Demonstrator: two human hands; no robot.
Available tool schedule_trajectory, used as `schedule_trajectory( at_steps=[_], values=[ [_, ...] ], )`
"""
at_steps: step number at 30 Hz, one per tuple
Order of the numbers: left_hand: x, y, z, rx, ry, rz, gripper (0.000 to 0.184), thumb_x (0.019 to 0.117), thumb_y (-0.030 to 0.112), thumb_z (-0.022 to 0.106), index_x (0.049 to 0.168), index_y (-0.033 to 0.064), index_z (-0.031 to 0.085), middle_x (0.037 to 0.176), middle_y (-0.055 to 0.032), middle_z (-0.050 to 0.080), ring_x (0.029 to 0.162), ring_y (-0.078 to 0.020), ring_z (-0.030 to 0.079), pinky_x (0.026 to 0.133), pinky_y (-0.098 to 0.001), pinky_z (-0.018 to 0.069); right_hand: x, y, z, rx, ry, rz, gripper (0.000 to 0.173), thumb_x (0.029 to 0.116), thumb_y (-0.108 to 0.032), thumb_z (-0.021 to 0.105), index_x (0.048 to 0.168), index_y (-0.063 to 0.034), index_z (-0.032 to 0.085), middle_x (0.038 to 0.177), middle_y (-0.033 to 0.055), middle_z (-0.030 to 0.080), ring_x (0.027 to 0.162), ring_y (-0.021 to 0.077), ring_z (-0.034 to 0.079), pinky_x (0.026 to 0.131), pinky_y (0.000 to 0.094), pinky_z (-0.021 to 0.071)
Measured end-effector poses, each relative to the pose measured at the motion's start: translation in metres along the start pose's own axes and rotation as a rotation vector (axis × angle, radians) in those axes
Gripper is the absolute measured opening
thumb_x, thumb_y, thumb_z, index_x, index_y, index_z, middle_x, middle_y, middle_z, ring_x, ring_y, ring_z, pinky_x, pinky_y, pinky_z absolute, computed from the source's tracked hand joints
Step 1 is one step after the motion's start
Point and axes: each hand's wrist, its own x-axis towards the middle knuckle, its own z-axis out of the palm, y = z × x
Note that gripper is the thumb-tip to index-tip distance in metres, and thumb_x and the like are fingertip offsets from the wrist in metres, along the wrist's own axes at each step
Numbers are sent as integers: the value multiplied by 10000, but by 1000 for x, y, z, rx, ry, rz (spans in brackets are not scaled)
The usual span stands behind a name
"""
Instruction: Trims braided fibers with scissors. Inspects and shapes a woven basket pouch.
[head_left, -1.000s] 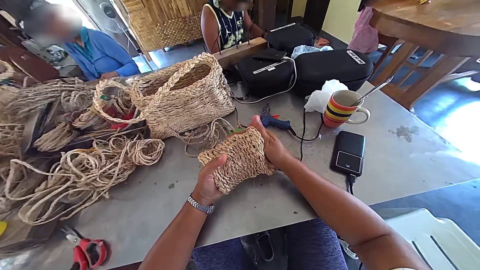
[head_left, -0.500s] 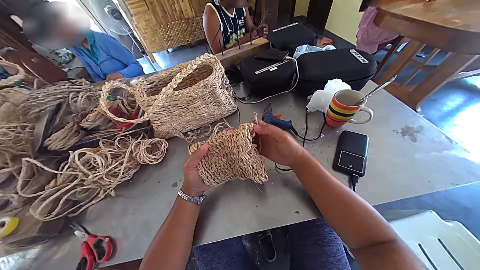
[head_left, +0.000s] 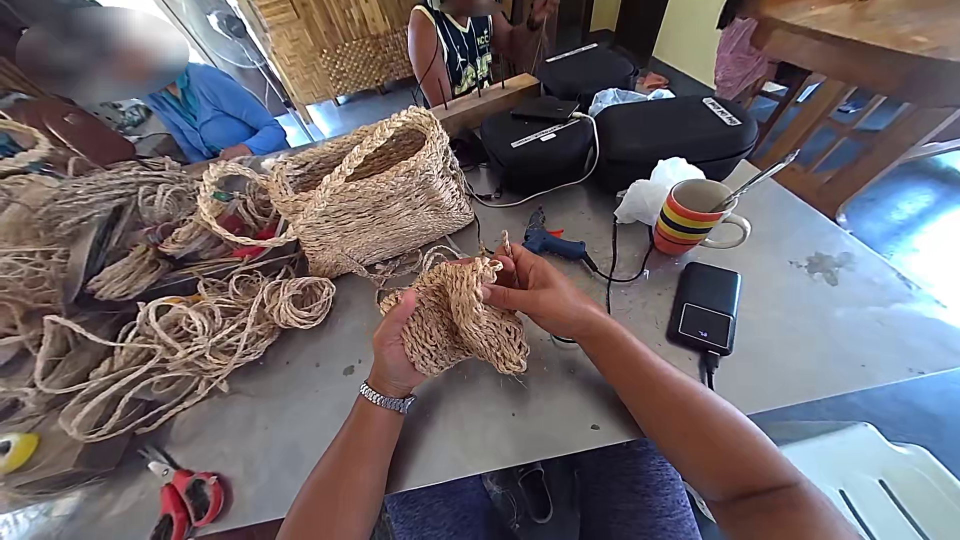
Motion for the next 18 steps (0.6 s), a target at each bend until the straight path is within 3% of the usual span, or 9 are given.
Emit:
schedule_trajectory(
  at_steps=[2, 4, 6, 7, 9, 12, 15, 18],
  values=[
    [1, 1, -4, -22, -26, -4, 435, 950, 487, 644, 1190, 133, 720, 1100, -83, 743, 1025, -178, 721, 896, -410, 603, 0, 0, -1, 26, -6, 22, 242, 964, -59, 659, 1106, -95, 466, 972, 37, 642, 877, 90, 662, 798, 288, 582],
    [1, 3, -5, -36, -53, -4, 441, 940, 493, 655, 1181, 130, 726, 1092, -79, 746, 1019, -175, 722, 895, -405, 602, -1, -2, -6, 108, -52, 47, 244, 953, -200, 662, 1076, -144, 459, 987, 11, 631, 856, 80, 640, 749, 271, 562],
    [0, 4, -4, -29, -55, -5, 444, 931, 502, 666, 1173, 135, 732, 1087, -72, 748, 1016, -168, 722, 896, -397, 602, -2, -5, -11, 141, -84, 58, 409, 960, -500, 633, 1132, -167, 470, 1210, 27, 657, 978, 109, 673, 775, 291, 581],
    [-1, 4, -3, -21, -54, -7, 445, 931, 508, 667, 1174, 141, 733, 1088, -68, 750, 1017, -164, 723, 897, -392, 602, -2, -5, -11, 125, -83, 66, 513, 969, -626, 552, 1187, -167, 483, 1283, 32, 646, 1031, 124, 675, 795, 304, 581],
    [-1, 2, -2, -14, -46, -8, 439, 925, 504, 677, 1171, 146, 735, 1083, -66, 752, 1009, -161, 726, 888, -387, 606, -1, -5, -8, 67, -68, 88, 590, 970, -717, 456, 1222, -184, 479, 1314, 0, 640, 1055, 102, 668, 809, 294, 572],
    [-2, 2, -2, -40, -72, -18, 433, 935, 485, 669, 1176, 131, 733, 1091, -74, 751, 1013, -171, 726, 895, -392, 603, -1, -1, -4, 71, -11, 118, 480, 954, -551, 640, 1182, -158, 484, 1102, -8, 667, 936, 82, 676, 791, 279, 588],
    [-3, 5, 0, -33, -66, -6, 423, 934, 489, 667, 1162, 141, 740, 1074, -62, 755, 997, -154, 728, 881, -376, 608, 0, 0, 0, 118, 14, 109, 233, 1023, -312, 609, 1123, -141, 487, 971, 0, 644, 855, 83, 674, 761, 274, 595],
    [-4, 5, 5, -52, -90, 7, 403, 941, 461, 665, 1159, 131, 743, 1076, -65, 757, 1000, -153, 730, 887, -369, 606, 1, 1, -1, 128, 31, 99, 186, 1040, -284, 587, 1129, -144, 504, 966, -6, 658, 851, 75, 677, 751, 263, 590]
  ],
)
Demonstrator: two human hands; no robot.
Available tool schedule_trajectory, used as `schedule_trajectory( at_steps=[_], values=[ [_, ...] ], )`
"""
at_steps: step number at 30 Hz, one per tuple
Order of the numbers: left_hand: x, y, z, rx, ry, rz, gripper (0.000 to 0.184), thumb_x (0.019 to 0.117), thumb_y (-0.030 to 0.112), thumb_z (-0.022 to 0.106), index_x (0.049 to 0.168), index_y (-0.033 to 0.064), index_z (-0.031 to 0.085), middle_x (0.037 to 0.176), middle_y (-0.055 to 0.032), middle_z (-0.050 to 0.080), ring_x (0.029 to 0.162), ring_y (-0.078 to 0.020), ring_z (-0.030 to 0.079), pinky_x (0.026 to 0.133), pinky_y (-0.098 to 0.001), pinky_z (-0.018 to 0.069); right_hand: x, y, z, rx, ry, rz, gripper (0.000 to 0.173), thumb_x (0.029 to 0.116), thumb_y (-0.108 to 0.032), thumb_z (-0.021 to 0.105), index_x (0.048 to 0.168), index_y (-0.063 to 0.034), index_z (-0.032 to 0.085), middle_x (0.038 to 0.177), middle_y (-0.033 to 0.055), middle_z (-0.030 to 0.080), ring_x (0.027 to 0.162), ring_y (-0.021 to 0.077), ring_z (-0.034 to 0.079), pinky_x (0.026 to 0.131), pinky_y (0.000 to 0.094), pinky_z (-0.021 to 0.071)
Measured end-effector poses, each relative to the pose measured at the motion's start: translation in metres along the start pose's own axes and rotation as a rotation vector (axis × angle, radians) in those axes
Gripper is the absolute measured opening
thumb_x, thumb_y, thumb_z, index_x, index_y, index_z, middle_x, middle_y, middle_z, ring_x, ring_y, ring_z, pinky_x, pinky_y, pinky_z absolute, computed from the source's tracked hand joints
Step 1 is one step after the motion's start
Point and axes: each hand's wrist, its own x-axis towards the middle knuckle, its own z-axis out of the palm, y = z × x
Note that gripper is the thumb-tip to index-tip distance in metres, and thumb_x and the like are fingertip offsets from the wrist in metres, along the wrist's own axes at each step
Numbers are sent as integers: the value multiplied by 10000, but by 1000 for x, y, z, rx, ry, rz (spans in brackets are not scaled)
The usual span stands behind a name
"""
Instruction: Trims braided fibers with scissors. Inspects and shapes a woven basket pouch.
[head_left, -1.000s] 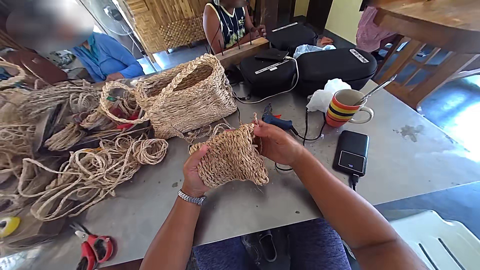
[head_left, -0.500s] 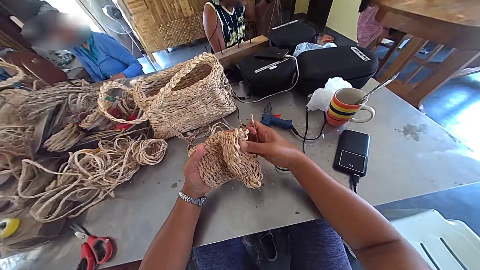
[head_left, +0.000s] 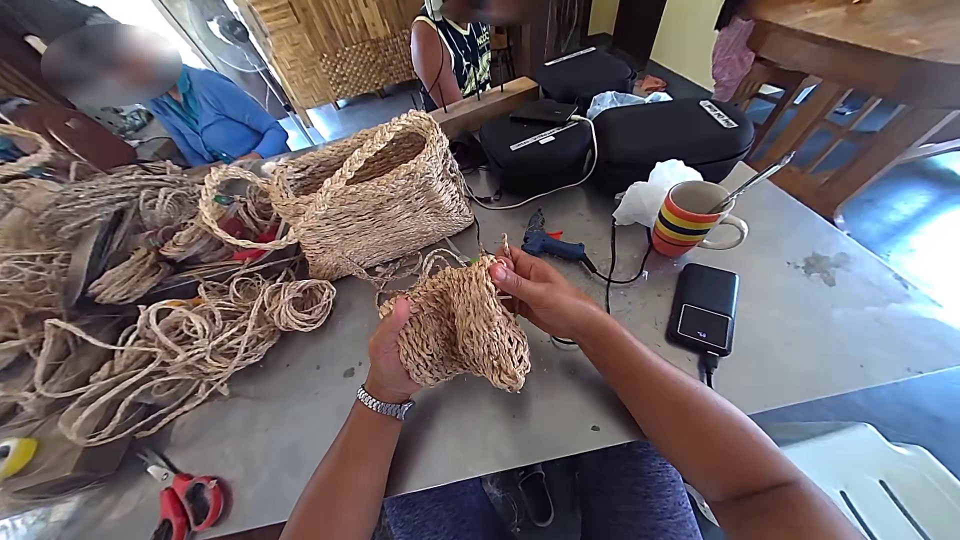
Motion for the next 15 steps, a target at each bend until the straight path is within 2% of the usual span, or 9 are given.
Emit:
schedule_trajectory(
  at_steps=[3, 6, 8, 9, 10, 13, 15],
  values=[
    [-1, -1, 1, -3, -34, 12, 409, 932, 461, 676, 1175, 139, 745, 1089, -56, 759, 1015, -141, 728, 901, -355, 601, -1, -1, -1, 25, 12, 5, 177, 1036, -288, 593, 1122, -154, 515, 963, -10, 669, 853, 72, 682, 744, 260, 591],
    [-1, -1, -2, 21, -24, 39, 440, 921, 497, 682, 1177, 144, 742, 1086, -50, 759, 1012, -141, 728, 897, -357, 603, 0, 1, 0, -43, 18, 1, 308, 1054, -419, 525, 1198, -147, 504, 997, -5, 664, 886, 81, 682, 767, 275, 593],
    [1, 2, -5, 14, -14, 67, 458, 915, 515, 681, 1182, 147, 735, 1087, -52, 756, 1013, -150, 726, 891, -373, 606, -2, -1, -2, -133, 8, 4, 368, 1065, -449, 480, 1247, -129, 492, 1074, 15, 679, 948, 98, 688, 807, 296, 592],
    [2, 4, -6, 8, -9, 86, 468, 914, 526, 678, 1188, 150, 728, 1092, -54, 752, 1017, -155, 724, 890, -384, 606, -2, -2, -4, -177, -11, 10, 345, 1061, -429, 498, 1226, -126, 482, 1110, 13, 675, 966, 91, 682, 818, 289, 588],
    [3, 7, -6, 1, -4, 104, 478, 910, 530, 679, 1194, 148, 721, 1096, -57, 749, 1015, -162, 723, 886, -394, 607, -2, -3, -5, -213, -31, 21, 332, 1045, -413, 541, 1194, -124, 474, 1098, 6, 672, 952, 79, 677, 813, 280, 587],
    [4, 11, -6, 8, 26, 143, 503, 899, 538, 685, 1206, 141, 710, 1098, -66, 747, 1010, -171, 725, 881, -404, 609, 1, 5, -5, -250, -63, 51, 319, 1005, -389, 624, 1113, -122, 488, 887, -34, 617, 784, 35, 628, 713, 236, 557],
    [4, 11, -7, 24, 42, 148, 496, 898, 534, 689, 1198, 140, 711, 1092, -66, 747, 1001, -169, 727, 872, -405, 612, 3, 10, -1, -212, -74, 72, 291, 997, -357, 645, 1091, -130, 490, 855, -34, 601, 753, 30, 603, 686, 222, 523]
  ],
)
